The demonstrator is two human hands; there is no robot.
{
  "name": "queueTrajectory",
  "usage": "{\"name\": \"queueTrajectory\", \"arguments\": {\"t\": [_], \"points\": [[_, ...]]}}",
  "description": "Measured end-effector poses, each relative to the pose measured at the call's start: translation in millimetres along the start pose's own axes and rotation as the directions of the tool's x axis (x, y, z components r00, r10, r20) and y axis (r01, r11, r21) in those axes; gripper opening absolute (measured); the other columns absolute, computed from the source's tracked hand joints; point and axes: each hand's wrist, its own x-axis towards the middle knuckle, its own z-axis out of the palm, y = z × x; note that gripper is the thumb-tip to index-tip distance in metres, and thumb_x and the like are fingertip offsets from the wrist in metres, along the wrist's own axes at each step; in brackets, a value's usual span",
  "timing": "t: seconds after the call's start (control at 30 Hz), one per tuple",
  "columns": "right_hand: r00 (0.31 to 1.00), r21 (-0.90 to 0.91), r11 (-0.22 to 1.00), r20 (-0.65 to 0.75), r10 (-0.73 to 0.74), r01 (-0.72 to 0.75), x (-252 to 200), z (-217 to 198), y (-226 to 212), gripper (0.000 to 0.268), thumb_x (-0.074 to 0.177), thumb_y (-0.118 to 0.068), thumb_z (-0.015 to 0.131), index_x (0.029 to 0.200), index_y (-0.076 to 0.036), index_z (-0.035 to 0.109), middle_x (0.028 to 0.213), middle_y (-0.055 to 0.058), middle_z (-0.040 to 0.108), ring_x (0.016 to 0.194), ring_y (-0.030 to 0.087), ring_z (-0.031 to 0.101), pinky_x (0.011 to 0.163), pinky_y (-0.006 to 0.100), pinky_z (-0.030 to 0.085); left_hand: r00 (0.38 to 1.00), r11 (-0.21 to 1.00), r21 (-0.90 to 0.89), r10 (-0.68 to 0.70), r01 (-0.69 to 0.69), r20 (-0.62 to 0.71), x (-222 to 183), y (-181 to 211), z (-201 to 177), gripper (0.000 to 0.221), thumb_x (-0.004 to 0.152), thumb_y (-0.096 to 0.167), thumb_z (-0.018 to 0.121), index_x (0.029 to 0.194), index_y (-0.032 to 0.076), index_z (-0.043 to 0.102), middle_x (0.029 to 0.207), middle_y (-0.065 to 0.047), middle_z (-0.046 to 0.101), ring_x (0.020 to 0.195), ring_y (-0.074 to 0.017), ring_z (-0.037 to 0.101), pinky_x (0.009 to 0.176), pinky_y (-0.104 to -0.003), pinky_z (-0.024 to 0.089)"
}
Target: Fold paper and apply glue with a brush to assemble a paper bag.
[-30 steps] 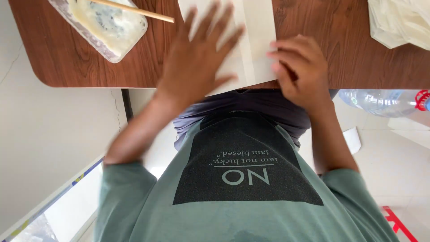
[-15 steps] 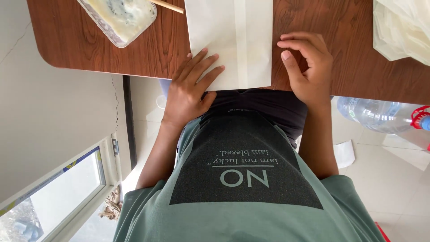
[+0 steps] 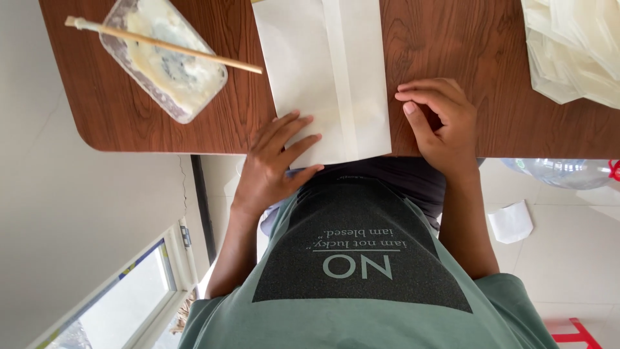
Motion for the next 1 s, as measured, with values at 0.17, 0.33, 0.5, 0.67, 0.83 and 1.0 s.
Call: {"name": "queueTrajectory", "arguments": {"t": [0.17, 0.33, 0.5, 0.67, 0.83, 1.0], "points": [[0.998, -0.012, 0.998, 0.003, 0.061, -0.061, 3, 1, -1, 0.016, 0.109, -0.002, 0.061, 0.111, 0.002, 0.076, 0.111, 0.020, 0.074, 0.107, 0.042, 0.066, 0.091, 0.051, 0.049, 0.993, 0.994, 0.078, 0.087, -0.081, -0.083, 0, -4, 9, 0.031, 0.088, 0.022, 0.073, 0.118, 0.015, 0.077, 0.130, -0.008, 0.070, 0.125, -0.0365, 0.065, 0.108, -0.051, 0.046], [0.993, -0.029, 0.993, -0.002, 0.115, -0.115, 5, 2, -2, 0.016, 0.109, -0.003, 0.061, 0.110, 0.000, 0.077, 0.110, 0.017, 0.074, 0.107, 0.040, 0.066, 0.093, 0.049, 0.049, 0.988, 0.990, 0.134, 0.053, -0.034, -0.146, 1, -9, 22, 0.030, 0.090, 0.012, 0.065, 0.116, 0.017, 0.078, 0.126, -0.007, 0.072, 0.119, -0.0329, 0.069, 0.103, -0.049, 0.049], [0.991, -0.036, 0.990, 0.002, 0.137, -0.136, 5, 3, 0, 0.014, 0.108, -0.004, 0.063, 0.109, -0.001, 0.077, 0.110, 0.016, 0.074, 0.106, 0.039, 0.066, 0.094, 0.048, 0.049, 0.979, 0.993, 0.119, 0.002, 0.023, -0.203, 12, -1, 20, 0.042, 0.087, -0.007, 0.057, 0.114, 0.016, 0.079, 0.119, -0.005, 0.075, 0.113, -0.0286, 0.072, 0.102, -0.044, 0.049], [0.989, -0.047, 0.988, -0.006, 0.146, -0.146, 7, 4, -3, 0.015, 0.108, -0.003, 0.063, 0.109, -0.001, 0.077, 0.109, 0.016, 0.074, 0.106, 0.039, 0.066, 0.092, 0.047, 0.048, 0.981, 0.994, 0.090, -0.046, 0.064, -0.188, 15, 4, 12, 0.054, 0.078, -0.011, 0.051, 0.119, 0.012, 0.077, 0.118, -0.006, 0.077, 0.112, -0.0286, 0.073, 0.103, -0.043, 0.051], [0.992, -0.079, 0.989, -0.001, 0.122, -0.122, 11, 5, -8, 0.014, 0.108, -0.004, 0.065, 0.113, -0.001, 0.077, 0.112, 0.016, 0.074, 0.108, 0.039, 0.065, 0.092, 0.047, 0.046, 0.987, 0.987, 0.133, -0.072, 0.091, -0.143, 21, 15, 2, 0.061, 0.073, -0.009, 0.048, 0.122, 0.014, 0.076, 0.112, -0.003, 0.077, 0.108, -0.0261, 0.074, 0.103, -0.042, 0.051], [0.997, -0.191, 0.981, 0.069, 0.036, -0.022, 10, 8, -14, 0.016, 0.103, -0.015, 0.074, 0.116, -0.008, 0.077, 0.120, 0.011, 0.069, 0.114, 0.036, 0.058, 0.094, 0.045, 0.039, 0.988, 0.971, 0.189, -0.129, 0.144, -0.090, 31, 27, -7, 0.059, 0.069, -0.007, 0.054, 0.120, 0.013, 0.077, 0.097, -0.004, 0.076, 0.095, -0.0276, 0.075, 0.099, -0.044, 0.053]]}}
